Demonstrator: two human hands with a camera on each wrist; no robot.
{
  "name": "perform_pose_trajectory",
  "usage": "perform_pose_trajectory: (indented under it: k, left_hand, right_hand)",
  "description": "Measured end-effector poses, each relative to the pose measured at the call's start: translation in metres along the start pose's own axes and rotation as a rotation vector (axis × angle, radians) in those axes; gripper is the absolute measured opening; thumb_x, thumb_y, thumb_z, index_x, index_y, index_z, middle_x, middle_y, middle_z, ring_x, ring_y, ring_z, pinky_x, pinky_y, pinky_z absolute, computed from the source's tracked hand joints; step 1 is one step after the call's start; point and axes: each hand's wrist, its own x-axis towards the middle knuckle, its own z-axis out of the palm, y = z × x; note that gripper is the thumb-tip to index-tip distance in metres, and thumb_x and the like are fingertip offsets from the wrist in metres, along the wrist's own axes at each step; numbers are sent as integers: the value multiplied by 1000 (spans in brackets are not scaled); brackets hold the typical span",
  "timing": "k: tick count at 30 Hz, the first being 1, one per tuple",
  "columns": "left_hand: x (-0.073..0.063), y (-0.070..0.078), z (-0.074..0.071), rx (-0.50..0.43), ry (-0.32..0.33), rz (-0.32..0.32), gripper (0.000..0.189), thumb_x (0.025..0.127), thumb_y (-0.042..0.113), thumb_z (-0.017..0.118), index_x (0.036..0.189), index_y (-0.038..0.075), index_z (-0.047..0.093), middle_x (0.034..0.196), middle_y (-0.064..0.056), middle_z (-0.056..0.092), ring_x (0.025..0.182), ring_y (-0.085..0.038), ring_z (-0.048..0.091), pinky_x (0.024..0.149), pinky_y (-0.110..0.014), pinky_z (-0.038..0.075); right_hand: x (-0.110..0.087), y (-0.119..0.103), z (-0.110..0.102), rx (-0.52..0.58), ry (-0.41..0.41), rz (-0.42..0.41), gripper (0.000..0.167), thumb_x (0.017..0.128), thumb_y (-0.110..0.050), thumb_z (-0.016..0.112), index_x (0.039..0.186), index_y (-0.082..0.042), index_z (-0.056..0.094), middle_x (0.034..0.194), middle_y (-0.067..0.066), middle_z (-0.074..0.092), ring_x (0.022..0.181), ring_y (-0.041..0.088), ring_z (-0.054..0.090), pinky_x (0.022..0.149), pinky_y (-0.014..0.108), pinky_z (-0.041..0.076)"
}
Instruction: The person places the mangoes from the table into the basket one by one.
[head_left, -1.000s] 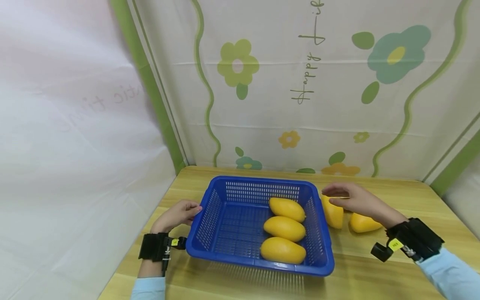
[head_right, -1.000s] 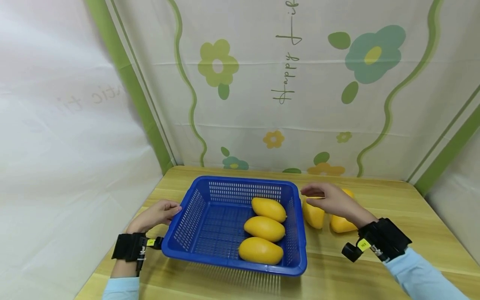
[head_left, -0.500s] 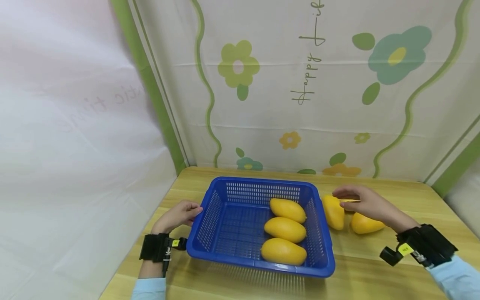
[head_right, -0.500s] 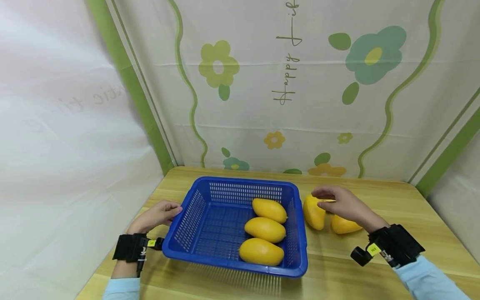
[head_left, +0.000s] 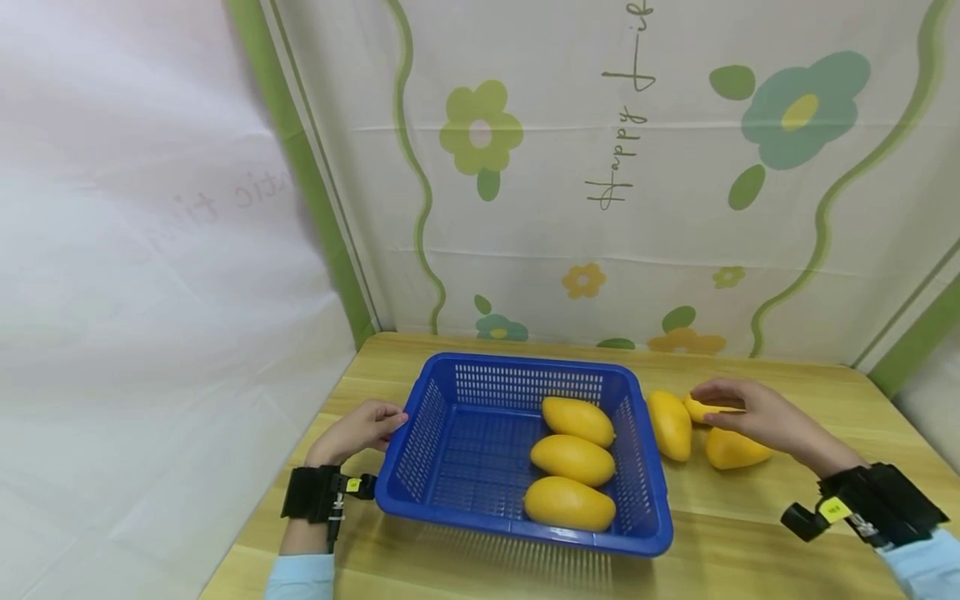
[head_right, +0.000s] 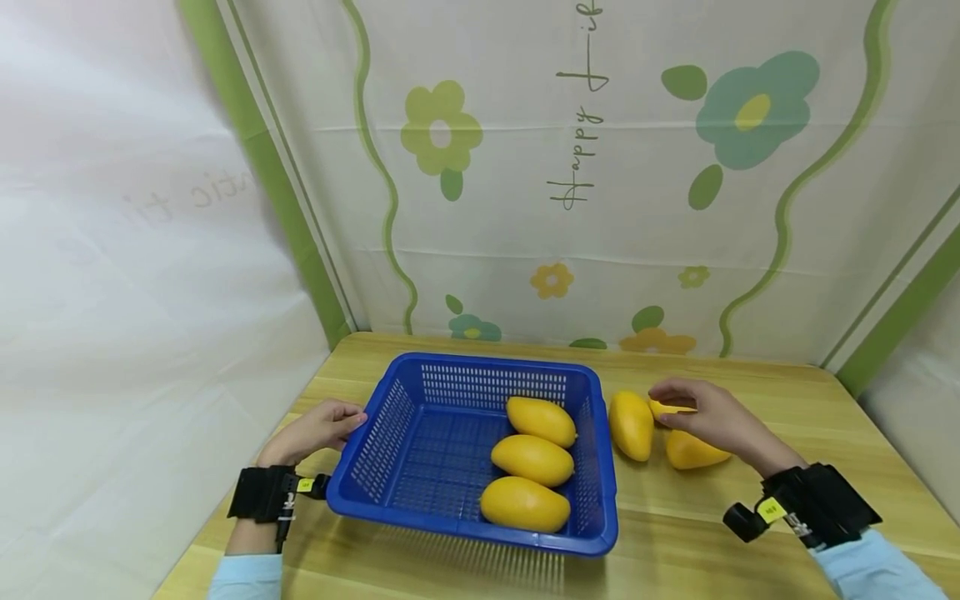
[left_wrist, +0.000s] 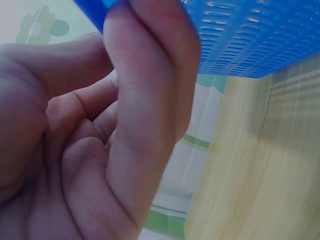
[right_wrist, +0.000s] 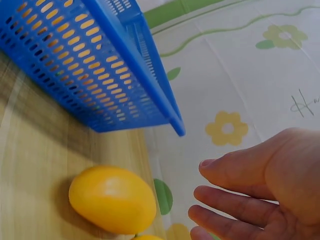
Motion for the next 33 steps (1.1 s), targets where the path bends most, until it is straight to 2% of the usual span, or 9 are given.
perform_pose_trajectory:
  k: [8,11,15,17,19,23,25,28,33]
  left_hand:
    - [0,1,0,4,-5,4,36,108,22,44,111,-6,65,91,-10,73,80,-19,72,77,-37,63]
    - [0,1,0,3,-4,5,36,108,23,44,110,-6,65,90,-9,72,80,-19,72,77,-37,63]
    - [0,1,0,4,-2,0,36,108,23,44,110,-6,65,90,-9,73,80,-19,72,77,-37,63]
    - [0,1,0,6,-3,-1,36,108,23,44,110,-6,65,90,-10,73,80,-19,72,78,-37,63]
    - [0,0,0,6,-4,0,36,108,23,44,110,-6,65,91,-10,73,81,-19,72,78,-37,63]
    - [0,0,0,5,-5,1,36,108,23,44,111,-6,65,91,-10,73,81,-19,72,78,-37,63]
    - [1,-1,-1,6,-7,0,36,108,24,44,111,-6,65,91,-10,73,81,-19,72,78,-37,63]
    - [1,-1,-1,5,-7,-1,36,108,23,44,111,-6,65,91,-10,73,81,-19,72,78,-36,63]
    - [1,-1,-1,1,-6,6,36,108,23,45,112,-6,65,92,-10,73,81,-19,73,78,-36,63]
  right_hand:
    - [-6,16,-9,-25,6,34,42,98,-17,64,133,5,56,131,28,60,117,42,60,80,17,53]
    - [-6,21,-12,-25,4,41,43,98,-18,65,133,5,55,132,29,59,114,30,64,79,16,53]
    - [-7,27,-14,-19,3,41,42,97,-16,65,133,5,56,131,29,59,109,7,64,79,16,53]
    - [-8,29,-14,-21,3,37,42,97,-16,65,132,5,56,131,29,59,107,3,64,79,15,53]
    - [-8,31,-14,-26,2,38,42,97,-16,65,132,6,56,130,29,60,109,11,65,79,15,52]
    - [-9,36,-13,-42,0,50,42,96,-13,66,131,8,55,129,31,59,115,40,61,79,16,53]
    - [-10,39,-12,-54,2,54,42,95,-11,67,130,9,56,128,32,59,116,48,58,81,23,57]
    - [-11,44,-11,-81,6,56,43,93,-10,69,129,10,56,128,32,59,116,51,57,82,31,58]
    - [-11,54,-9,-89,-5,48,45,89,-5,71,128,11,56,127,34,59,115,51,57,81,28,58]
